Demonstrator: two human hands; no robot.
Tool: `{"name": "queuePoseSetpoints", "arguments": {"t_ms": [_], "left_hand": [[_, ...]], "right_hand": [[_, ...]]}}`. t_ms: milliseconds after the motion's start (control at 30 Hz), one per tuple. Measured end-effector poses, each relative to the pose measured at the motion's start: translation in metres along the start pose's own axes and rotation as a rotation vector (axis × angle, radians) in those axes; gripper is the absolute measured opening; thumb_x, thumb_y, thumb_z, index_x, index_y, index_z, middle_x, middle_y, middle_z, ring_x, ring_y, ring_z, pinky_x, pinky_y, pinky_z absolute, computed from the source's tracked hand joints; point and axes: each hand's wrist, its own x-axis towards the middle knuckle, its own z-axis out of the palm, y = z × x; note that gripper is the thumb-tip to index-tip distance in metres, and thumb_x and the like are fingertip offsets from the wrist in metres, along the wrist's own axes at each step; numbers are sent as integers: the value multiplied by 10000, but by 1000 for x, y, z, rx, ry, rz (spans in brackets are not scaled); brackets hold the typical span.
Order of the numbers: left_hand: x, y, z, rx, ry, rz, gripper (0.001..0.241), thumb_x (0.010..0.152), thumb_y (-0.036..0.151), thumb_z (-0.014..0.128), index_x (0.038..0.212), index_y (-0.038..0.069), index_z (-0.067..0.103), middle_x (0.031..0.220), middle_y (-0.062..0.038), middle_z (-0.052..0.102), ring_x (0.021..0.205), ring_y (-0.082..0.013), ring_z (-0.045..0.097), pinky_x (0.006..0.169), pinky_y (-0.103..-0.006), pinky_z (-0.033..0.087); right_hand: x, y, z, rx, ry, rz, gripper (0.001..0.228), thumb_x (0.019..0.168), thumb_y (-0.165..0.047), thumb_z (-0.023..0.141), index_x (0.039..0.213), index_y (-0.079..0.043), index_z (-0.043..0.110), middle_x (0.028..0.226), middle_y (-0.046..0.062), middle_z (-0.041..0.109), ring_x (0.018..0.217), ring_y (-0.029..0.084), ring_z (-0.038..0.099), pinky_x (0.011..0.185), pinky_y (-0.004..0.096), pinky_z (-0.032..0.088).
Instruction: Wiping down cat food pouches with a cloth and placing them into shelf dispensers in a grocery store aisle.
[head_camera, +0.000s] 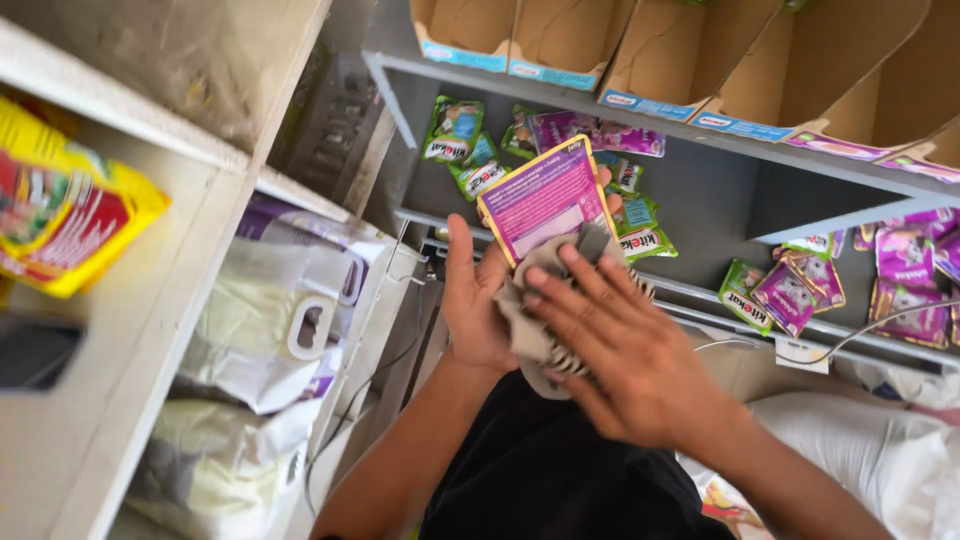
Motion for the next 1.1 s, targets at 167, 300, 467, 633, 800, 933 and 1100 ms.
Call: {"name": "queuePoseSetpoints", "arguments": {"t_ms": [167, 300, 467, 633, 800, 933, 1100], "left_hand": [[-14, -23, -8, 10, 42, 316, 733, 1144, 611, 318, 1463, -1, 565, 1413, -133, 642, 1269, -243, 617, 1137, -378, 429], [-30, -35, -25, 150, 170, 578, 495, 1201, 388, 388, 1472, 2, 539, 1454, -141, 602, 1319, -237, 582, 1184, -398, 403], [-24, -34, 55, 31, 428, 307, 813, 977, 443, 269, 1642, -24, 280, 1635, -214, 375, 1498, -366, 383, 1279, -523, 323], [-29, -52, -35, 129, 363, 563, 415, 1150, 321, 497, 1383, -6, 598, 1396, -106, 638, 1201, -183, 638, 1060, -342, 472], [11, -16, 22, -15, 354, 234, 783, 994, 446, 244, 1666, 44, 221, 1684, -211, 296, 1567, -395, 291, 1285, -560, 272], [36, -5, 0, 97, 197, 186, 721, 1063, 432, 236, 1667, 38, 213, 1656, -227, 339, 1540, -411, 347, 1279, -538, 333], [53, 28, -7, -1, 287, 69, 746, 1010, 433, 275, 1648, 47, 236, 1666, -224, 314, 1545, -403, 311, 1290, -548, 266]], "right_hand": [[-13, 7, -6, -25, 77, 69, 563, 964, -141, 642, 1432, 145, 510, 1576, 252, 477, 1497, 414, 441, 1235, 499, 364], [-36, -3, 8, 40, -35, -91, 540, 956, -189, 662, 1389, 116, 554, 1558, 242, 487, 1526, 413, 332, 1272, 556, 280], [-39, 7, 9, 59, 37, 22, 537, 952, -71, 654, 1423, 157, 534, 1575, 262, 469, 1519, 430, 387, 1272, 534, 306], [-48, 8, 17, 121, -61, -47, 566, 974, -167, 631, 1450, 105, 492, 1595, 238, 440, 1540, 385, 344, 1295, 530, 263], [-25, 26, 18, 73, 44, 130, 611, 903, -51, 656, 1465, 120, 491, 1603, 255, 432, 1535, 419, 370, 1273, 517, 293], [-12, 30, 18, 90, -48, 41, 644, 872, -149, 697, 1448, 61, 502, 1593, 183, 459, 1537, 362, 359, 1282, 524, 271], [22, 56, 15, 35, 47, 238, 609, 881, -77, 659, 1459, 46, 511, 1597, 177, 471, 1541, 357, 368, 1276, 531, 263]]}}
